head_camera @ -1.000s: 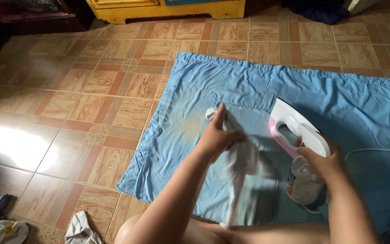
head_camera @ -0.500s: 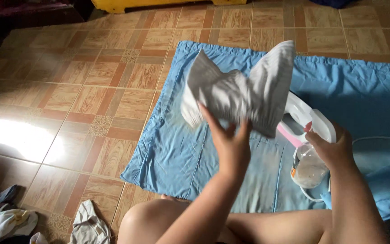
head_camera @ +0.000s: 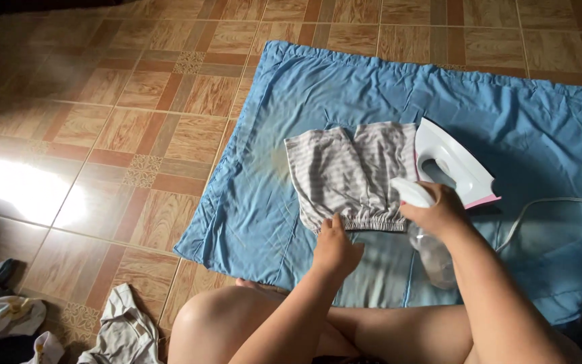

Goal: Ironing small items of clothing on a cloth spread on the floor using a spray bottle and an iron.

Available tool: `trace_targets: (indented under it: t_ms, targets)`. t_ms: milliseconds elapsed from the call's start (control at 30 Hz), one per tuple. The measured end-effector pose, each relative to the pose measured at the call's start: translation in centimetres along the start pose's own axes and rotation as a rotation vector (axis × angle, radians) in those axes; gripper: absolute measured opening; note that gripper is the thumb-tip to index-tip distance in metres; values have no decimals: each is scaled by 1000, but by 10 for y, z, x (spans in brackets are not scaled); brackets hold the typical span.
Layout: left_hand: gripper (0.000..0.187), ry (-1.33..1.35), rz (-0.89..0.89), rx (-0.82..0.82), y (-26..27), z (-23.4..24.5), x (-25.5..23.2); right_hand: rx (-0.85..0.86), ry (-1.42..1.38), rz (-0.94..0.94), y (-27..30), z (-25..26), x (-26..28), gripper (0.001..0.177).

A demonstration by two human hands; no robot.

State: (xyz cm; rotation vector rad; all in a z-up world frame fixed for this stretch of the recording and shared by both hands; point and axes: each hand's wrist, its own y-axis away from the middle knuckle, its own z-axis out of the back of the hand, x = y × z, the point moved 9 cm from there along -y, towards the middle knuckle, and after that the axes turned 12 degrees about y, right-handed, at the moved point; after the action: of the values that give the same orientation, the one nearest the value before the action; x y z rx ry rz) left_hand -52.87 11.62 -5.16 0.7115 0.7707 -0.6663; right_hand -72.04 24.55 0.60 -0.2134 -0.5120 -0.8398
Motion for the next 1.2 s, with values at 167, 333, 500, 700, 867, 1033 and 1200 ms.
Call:
trace_targets:
  t_ms: [167,333,500,700,867,1033,1200]
  targets:
    - [98,-15,9,59,-3,-17,6,-44,73,-107,-2,-1,-34,37]
    - [119,236,-390,137,22,-14,-63,-6,-401,6,25,-4,34,37]
    - [68,703,-484,-231,-5,58,-64,-79,-660,281,31,11,109,64]
    - [89,361,-315,-558,-104,243,35,-3,-224,54,14,-55,25,80]
    - [106,360,-155,-855,-87,355,153,113,56,-47,5,-75,2,77]
    - [127,132,-27,-1038,-64,388,256,210,356,-62,3,-89,0,75]
    - [154,126,499,-867,-41,385,252,381,610,-199,12,-95,8,64]
